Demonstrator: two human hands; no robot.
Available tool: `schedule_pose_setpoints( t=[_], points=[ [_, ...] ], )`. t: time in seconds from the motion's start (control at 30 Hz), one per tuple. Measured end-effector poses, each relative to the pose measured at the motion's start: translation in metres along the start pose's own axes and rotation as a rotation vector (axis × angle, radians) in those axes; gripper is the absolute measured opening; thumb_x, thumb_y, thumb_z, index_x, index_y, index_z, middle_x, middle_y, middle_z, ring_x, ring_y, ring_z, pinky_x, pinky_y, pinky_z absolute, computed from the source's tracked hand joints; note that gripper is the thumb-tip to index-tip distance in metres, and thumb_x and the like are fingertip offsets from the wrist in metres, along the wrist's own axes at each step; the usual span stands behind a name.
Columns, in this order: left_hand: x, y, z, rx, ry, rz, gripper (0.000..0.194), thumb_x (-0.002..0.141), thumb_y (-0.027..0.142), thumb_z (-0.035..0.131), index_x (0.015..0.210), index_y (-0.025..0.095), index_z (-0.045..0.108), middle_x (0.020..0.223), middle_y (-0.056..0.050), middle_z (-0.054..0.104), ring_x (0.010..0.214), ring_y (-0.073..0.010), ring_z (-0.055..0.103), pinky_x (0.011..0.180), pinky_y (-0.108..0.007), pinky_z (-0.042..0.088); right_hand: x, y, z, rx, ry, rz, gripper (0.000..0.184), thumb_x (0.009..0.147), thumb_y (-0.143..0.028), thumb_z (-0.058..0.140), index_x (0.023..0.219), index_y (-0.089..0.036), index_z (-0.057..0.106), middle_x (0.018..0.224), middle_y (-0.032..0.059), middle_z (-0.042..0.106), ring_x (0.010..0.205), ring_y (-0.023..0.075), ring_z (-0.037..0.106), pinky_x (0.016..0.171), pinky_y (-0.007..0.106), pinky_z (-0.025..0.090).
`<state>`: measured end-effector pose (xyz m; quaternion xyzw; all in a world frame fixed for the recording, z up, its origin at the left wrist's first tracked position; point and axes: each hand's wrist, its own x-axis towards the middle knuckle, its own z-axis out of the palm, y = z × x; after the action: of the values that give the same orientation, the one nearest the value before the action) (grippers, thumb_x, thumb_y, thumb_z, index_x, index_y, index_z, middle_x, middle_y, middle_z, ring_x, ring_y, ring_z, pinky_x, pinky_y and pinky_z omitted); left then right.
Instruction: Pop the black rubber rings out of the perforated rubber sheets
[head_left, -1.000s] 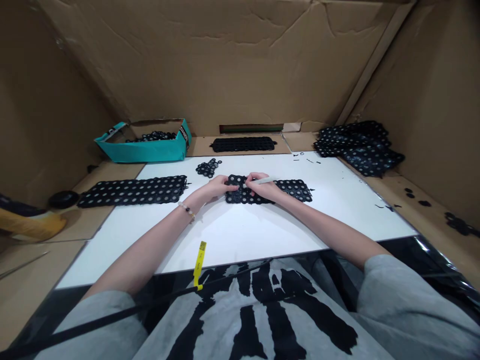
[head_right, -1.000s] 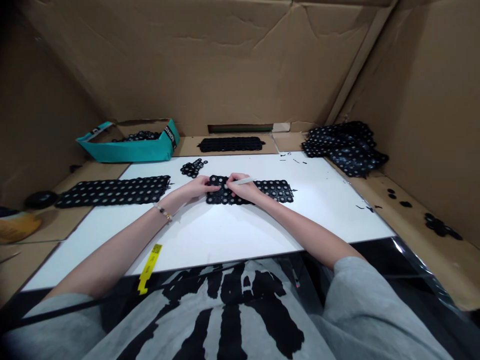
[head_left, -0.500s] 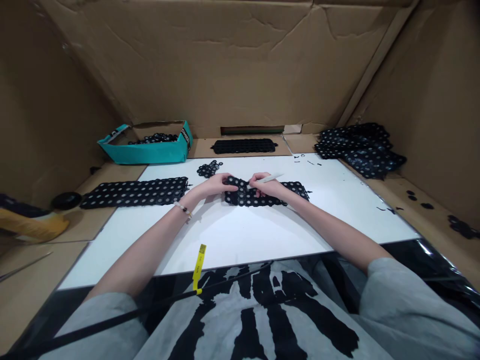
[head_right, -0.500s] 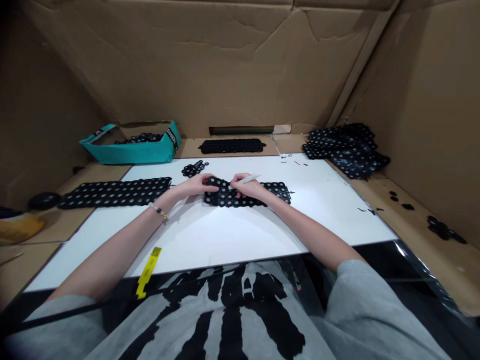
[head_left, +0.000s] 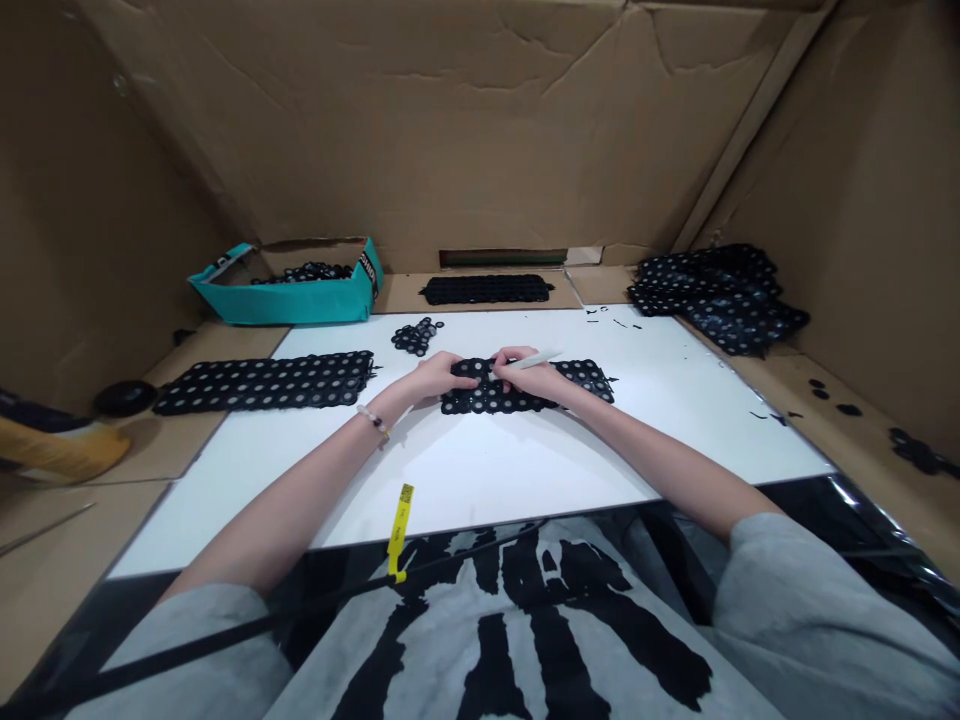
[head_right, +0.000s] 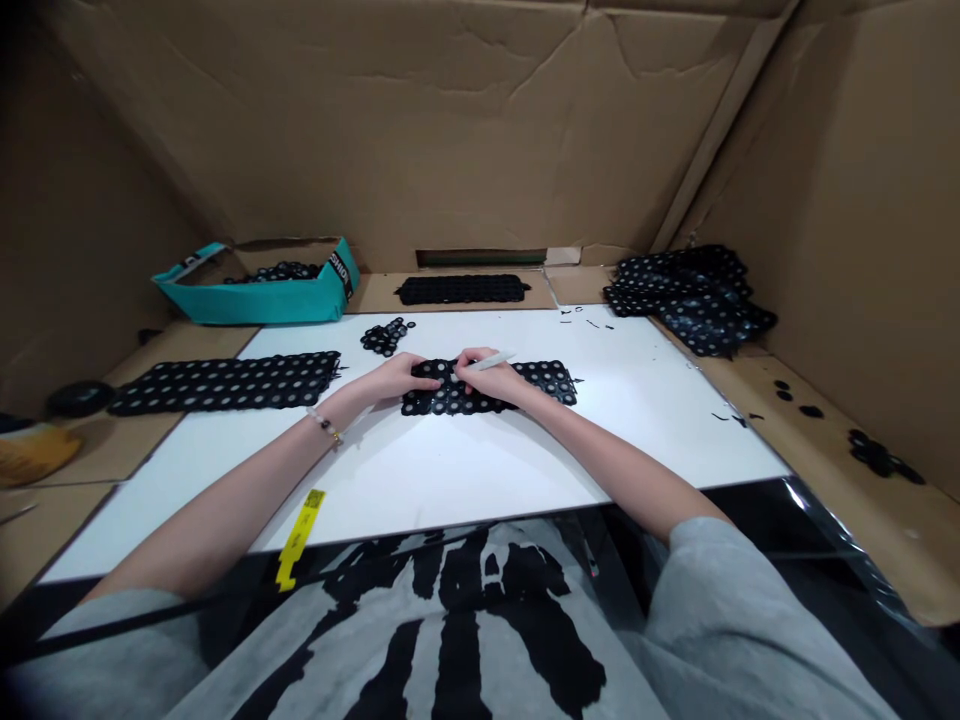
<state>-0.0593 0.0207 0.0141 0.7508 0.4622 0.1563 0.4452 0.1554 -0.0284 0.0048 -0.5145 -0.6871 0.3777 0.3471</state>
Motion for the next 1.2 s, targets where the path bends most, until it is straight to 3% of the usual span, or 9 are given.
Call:
schedule_pose_setpoints(
  t=[0.17,0.3,0.47,0.6,0.87,1.2],
  points=[
    [-0.001,0.001,-0.005,-0.206,-0.173,-0.054,0.041,0.055,0.047,0.084,0.070,0.015,0.063,0.072,-0.003,0.066,0.066,-0.0179,0.057,0.060,-0.029,0.042,-0.003,-0.006,0.012,-0.104,0.103,-0.106,0.010,0.077,-0.023,0.053,0.069,-0.019,0.057,0.061,-0.0017,0.063,0.062,0.0141,0.059,0.064,0.025,0.043],
    [-0.002,0.005,-0.018,-0.121,-0.262,-0.055,0.042,0.057,0.050,0.083,0.071,0.015,0.065,0.072,-0.004,0.067,0.066,-0.0187,0.058,0.063,-0.030,0.043,0.001,-0.006,0.015,-0.121,0.128,-0.158,0.009,0.076,-0.022,0.054,0.067,-0.019,0.057,0.073,0.0012,0.067,0.068,0.0146,0.060,0.064,0.025,0.044],
    [-0.003,0.010,-0.028,0.172,-0.167,0.058,0.041,0.062,0.052,0.078,0.084,0.017,0.073,0.087,-0.005,0.073,0.081,-0.0240,0.062,0.072,-0.030,0.044,0.004,-0.001,-0.005,0.089,-0.053,0.044,0.012,0.079,-0.028,0.057,0.071,-0.019,0.056,0.065,0.0009,0.065,0.053,0.0140,0.060,0.046,0.022,0.038],
    [0.000,0.007,-0.020,0.294,-0.022,0.153,0.053,0.061,0.054,0.077,0.101,0.019,0.074,0.103,-0.005,0.073,0.094,-0.0260,0.062,0.081,-0.029,0.043,0.000,-0.003,-0.009,0.044,-0.054,0.025,0.008,0.077,-0.026,0.057,0.074,-0.019,0.059,0.052,-0.0032,0.057,0.052,0.0140,0.059,0.049,0.022,0.039],
    [0.007,0.004,-0.005,0.280,-0.101,0.121,0.039,0.064,0.055,0.070,0.071,0.017,0.067,0.065,0.001,0.061,0.069,-0.0191,0.053,0.061,-0.027,0.034,-0.004,-0.007,-0.001,0.007,-0.053,-0.038,0.009,0.076,-0.027,0.055,0.073,-0.020,0.060,0.056,-0.0041,0.060,0.058,0.0139,0.060,0.064,0.025,0.043],
    [0.005,-0.001,-0.008,0.073,-0.163,0.050,0.039,0.063,0.053,0.074,0.071,0.016,0.066,0.060,0.003,0.053,0.059,-0.0139,0.044,0.058,-0.027,0.032,-0.004,-0.004,0.000,0.041,-0.035,-0.041,0.011,0.077,-0.030,0.055,0.073,-0.020,0.057,0.057,-0.0040,0.060,0.058,0.0140,0.057,0.062,0.025,0.042]
  ],
)
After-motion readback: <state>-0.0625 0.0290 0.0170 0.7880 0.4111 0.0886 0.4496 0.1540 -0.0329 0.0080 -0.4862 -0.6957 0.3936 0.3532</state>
